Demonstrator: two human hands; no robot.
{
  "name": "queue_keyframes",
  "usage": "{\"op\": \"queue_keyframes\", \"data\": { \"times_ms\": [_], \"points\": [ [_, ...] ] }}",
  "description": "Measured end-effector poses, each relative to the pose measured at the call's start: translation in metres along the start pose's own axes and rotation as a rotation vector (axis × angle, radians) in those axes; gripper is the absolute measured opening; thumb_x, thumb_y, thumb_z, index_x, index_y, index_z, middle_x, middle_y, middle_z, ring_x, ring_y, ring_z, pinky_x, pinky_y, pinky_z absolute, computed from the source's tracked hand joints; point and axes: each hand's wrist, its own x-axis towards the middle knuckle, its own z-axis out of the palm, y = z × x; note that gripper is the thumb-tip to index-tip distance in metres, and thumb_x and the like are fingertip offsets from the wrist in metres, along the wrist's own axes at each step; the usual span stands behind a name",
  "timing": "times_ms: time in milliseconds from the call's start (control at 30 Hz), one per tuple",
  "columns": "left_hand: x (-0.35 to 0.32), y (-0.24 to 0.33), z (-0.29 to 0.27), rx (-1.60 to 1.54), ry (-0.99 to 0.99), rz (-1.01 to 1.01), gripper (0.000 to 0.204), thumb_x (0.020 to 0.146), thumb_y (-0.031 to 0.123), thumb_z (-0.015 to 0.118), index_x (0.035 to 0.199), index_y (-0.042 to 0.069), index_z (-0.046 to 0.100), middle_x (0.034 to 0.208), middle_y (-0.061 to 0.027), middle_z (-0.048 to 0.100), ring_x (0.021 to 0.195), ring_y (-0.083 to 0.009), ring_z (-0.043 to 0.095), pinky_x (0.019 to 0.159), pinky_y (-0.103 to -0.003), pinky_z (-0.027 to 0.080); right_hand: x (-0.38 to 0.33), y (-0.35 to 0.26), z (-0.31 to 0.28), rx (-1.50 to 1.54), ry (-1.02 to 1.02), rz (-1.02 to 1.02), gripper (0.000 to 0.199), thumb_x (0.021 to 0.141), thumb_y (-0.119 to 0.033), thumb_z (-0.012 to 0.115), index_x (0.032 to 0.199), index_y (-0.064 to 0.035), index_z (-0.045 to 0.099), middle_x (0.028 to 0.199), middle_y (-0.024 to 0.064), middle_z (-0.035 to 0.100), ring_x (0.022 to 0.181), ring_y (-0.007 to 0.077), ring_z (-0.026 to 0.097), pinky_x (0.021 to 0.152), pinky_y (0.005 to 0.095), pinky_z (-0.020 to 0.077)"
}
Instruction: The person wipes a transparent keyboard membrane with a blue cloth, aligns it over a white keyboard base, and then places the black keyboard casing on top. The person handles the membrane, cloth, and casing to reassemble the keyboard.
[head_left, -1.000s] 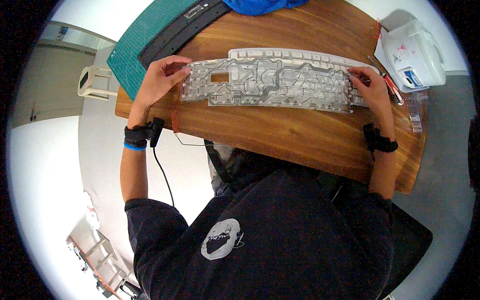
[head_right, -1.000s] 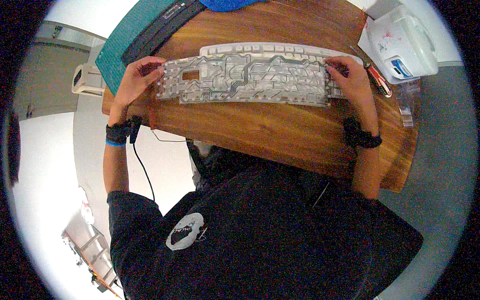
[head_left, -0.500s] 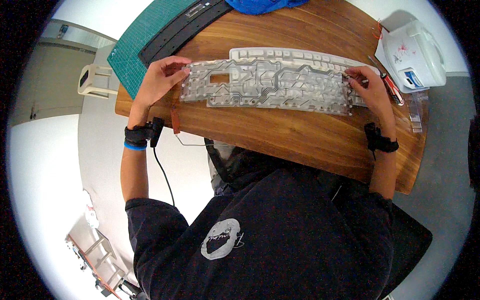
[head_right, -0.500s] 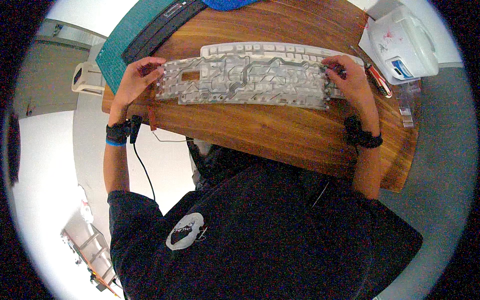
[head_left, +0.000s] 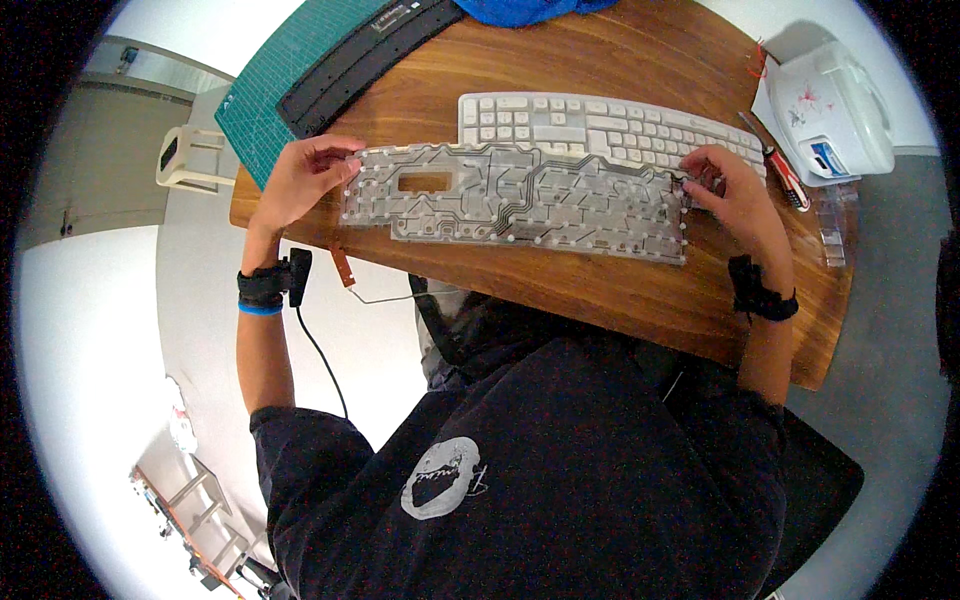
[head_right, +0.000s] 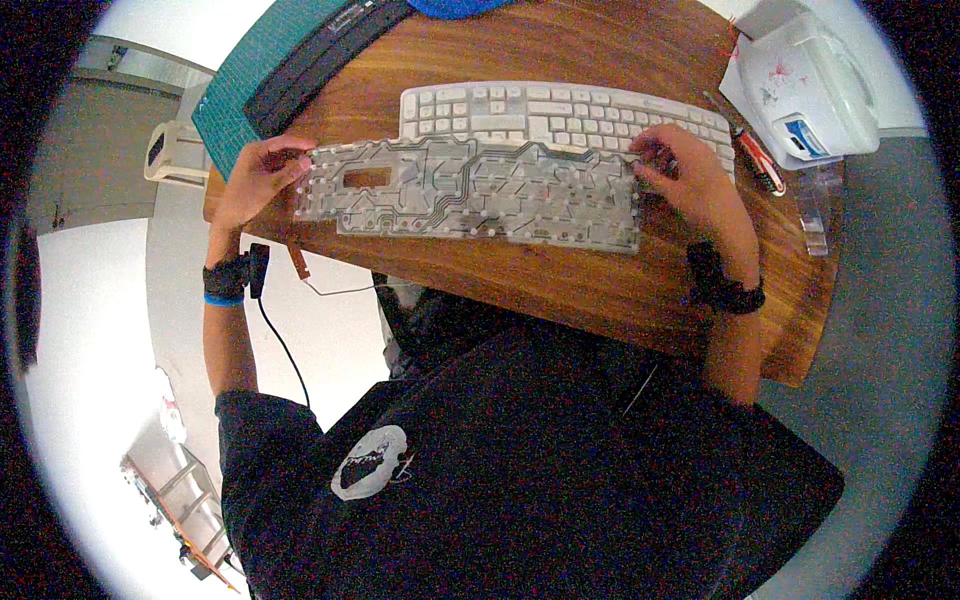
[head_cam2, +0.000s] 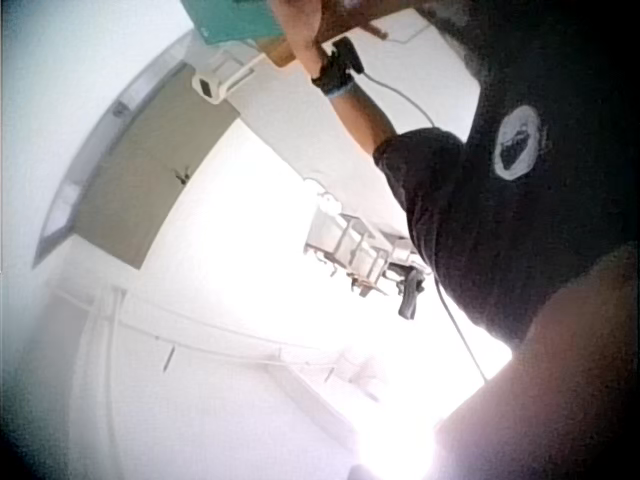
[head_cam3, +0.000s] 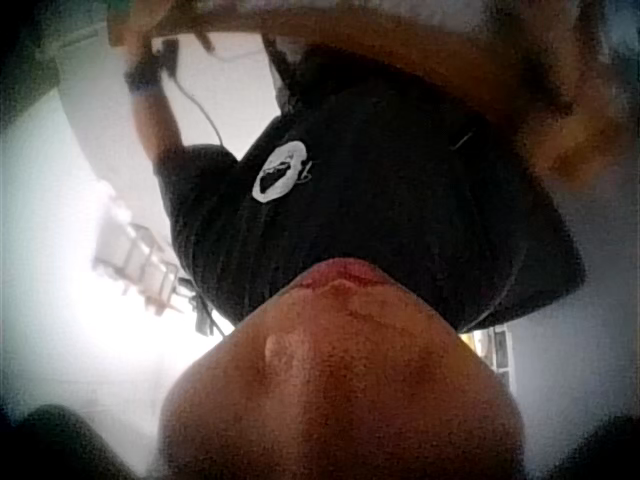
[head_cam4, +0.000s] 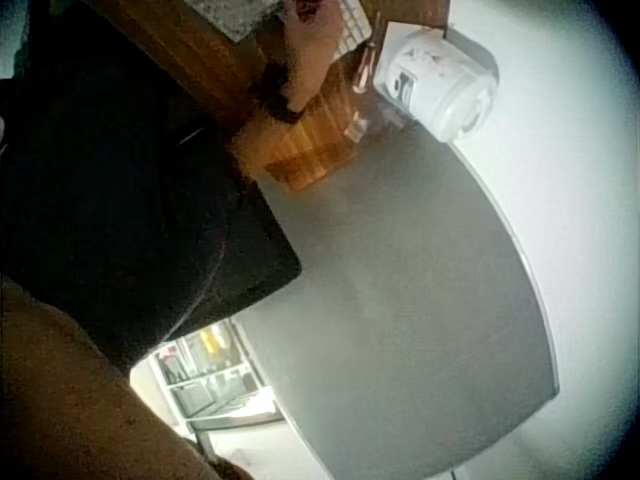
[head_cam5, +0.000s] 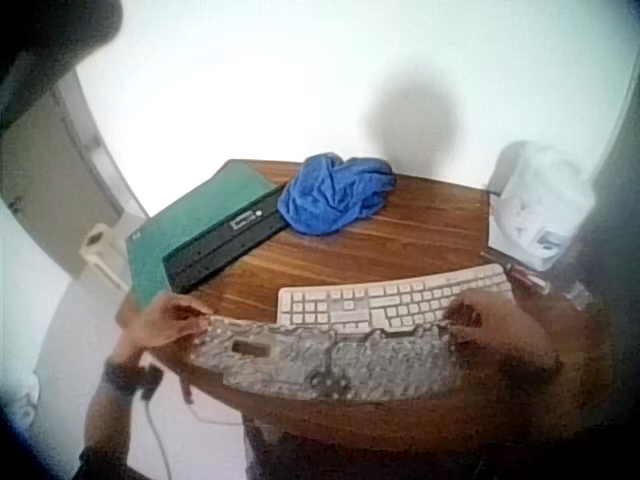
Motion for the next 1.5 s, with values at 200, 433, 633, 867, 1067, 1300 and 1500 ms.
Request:
{"op": "queue_keyframes", "data": {
  "times_ms": [200,433,633,867,1067,1300,1500],
  "points": [
    [-0.01,0.006,-0.001,0.027,-0.012,-0.022,0.025,0.096,0.005,0.075,0.119,-0.003,0.073,0.1,-0.0017,0.072,0.087,-0.0071,0.066,0.079,-0.025,0.056,-0.007,-0.014,0.0,-0.059,-0.109,-0.003,0.024,0.087,-0.01,0.078,0.109,-0.0062,0.068,0.098,0.009,0.072,0.089,0.022,0.07,0.078,0.0357,0.0563],
    [-0.014,0.003,-0.001,0.079,-0.066,-0.022,0.023,0.095,0.005,0.077,0.116,-0.002,0.074,0.099,-0.001,0.073,0.086,-0.0067,0.066,0.076,-0.023,0.056,-0.008,-0.009,-0.001,-0.032,-0.17,-0.045,0.021,0.082,-0.004,0.08,0.098,-0.0045,0.066,0.086,0.0071,0.07,0.078,0.0214,0.068,0.072,0.0346,0.0558],
    [-0.018,0.011,0.002,0.046,-0.074,-0.043,0.021,0.095,0.005,0.077,0.115,-0.002,0.075,0.1,-0.0015,0.073,0.086,-0.0062,0.065,0.075,-0.023,0.055,-0.007,-0.001,0.001,-0.038,-0.166,-0.108,0.02,0.084,-0.004,0.08,0.095,-0.0038,0.064,0.088,0.0045,0.066,0.081,0.0158,0.064,0.07,0.0313,0.0517],
    [-0.031,0.014,0.004,0.032,-0.047,-0.078,0.021,0.095,0.005,0.076,0.114,-0.003,0.073,0.098,-0.0007,0.073,0.085,-0.0057,0.064,0.074,-0.022,0.054,0.0,0.008,0.0,-0.279,0.092,-0.277,0.049,0.083,-0.013,0.083,0.127,-0.0129,0.064,0.132,0.0129,0.057,0.119,0.0329,0.059,0.1,0.0413,0.0507],
    [-0.032,0.004,0.008,0.0,-0.011,-0.053,0.022,0.095,0.005,0.076,0.116,-0.004,0.073,0.095,-0.0003,0.072,0.083,-0.0053,0.064,0.072,-0.022,0.054,0.022,0.028,0.001,-0.466,0.094,-0.422,0.073,0.085,-0.018,0.081,0.152,-0.0237,0.052,0.157,0.0163,0.044,0.144,0.0396,0.045,0.118,0.049,0.04],
    [-0.025,0.013,0.012,0.124,0.062,-0.083,0.024,0.096,0.01,0.077,0.116,-0.002,0.073,0.095,-0.0011,0.072,0.083,-0.007,0.063,0.073,-0.025,0.053,0.049,0.044,-0.006,-0.499,0.168,-0.356,0.072,0.092,-0.023,0.076,0.156,-0.0241,0.046,0.162,0.0188,0.04,0.145,0.0417,0.044,0.118,0.05,0.0404],
    [-0.014,0.006,0.009,0.078,0.058,-0.018,0.023,0.096,0.009,0.076,0.117,-0.002,0.074,0.098,-0.0029,0.074,0.086,-0.0072,0.065,0.077,-0.024,0.055,0.03,0.017,0.01,-0.414,0.128,-0.291,0.064,0.091,-0.022,0.078,0.149,-0.0172,0.053,0.157,0.0186,0.045,0.144,0.042,0.043,0.119,0.0485,0.0388]
  ]
}}
